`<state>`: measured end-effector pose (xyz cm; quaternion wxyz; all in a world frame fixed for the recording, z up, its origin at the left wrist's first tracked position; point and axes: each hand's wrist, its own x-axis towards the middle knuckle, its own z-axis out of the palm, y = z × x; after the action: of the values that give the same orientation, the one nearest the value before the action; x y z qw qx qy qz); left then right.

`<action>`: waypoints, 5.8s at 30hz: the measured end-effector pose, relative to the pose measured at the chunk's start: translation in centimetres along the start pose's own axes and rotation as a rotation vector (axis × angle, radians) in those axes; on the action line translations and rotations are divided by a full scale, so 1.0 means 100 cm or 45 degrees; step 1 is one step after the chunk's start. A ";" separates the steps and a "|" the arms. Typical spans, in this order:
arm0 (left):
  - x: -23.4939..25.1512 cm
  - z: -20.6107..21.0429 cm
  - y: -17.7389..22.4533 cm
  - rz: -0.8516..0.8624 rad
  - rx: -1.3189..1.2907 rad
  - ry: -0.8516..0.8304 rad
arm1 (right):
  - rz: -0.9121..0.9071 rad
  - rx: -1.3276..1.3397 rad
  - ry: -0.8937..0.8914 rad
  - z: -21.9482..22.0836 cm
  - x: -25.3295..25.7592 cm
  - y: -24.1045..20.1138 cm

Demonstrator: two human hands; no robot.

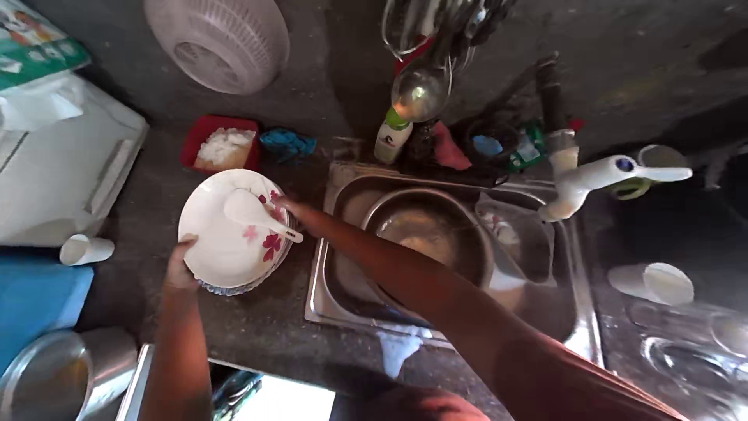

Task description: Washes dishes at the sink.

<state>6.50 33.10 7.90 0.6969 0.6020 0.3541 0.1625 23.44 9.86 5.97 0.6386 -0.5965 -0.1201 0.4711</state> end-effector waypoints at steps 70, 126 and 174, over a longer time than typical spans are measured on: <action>-0.122 0.054 0.000 0.163 -0.209 0.131 | -0.225 0.389 0.238 0.006 -0.068 0.024; -0.111 0.345 -0.174 -0.122 1.376 -0.627 | -0.184 -0.773 1.488 -0.171 -0.263 0.132; -0.118 0.335 -0.185 0.145 1.209 -0.433 | 0.446 -0.782 1.476 -0.166 -0.252 0.121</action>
<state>17.63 -2.99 -5.46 0.3841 0.8888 0.2372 -0.0789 16.50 -21.57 1.37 0.3155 -0.9176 0.2118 0.1163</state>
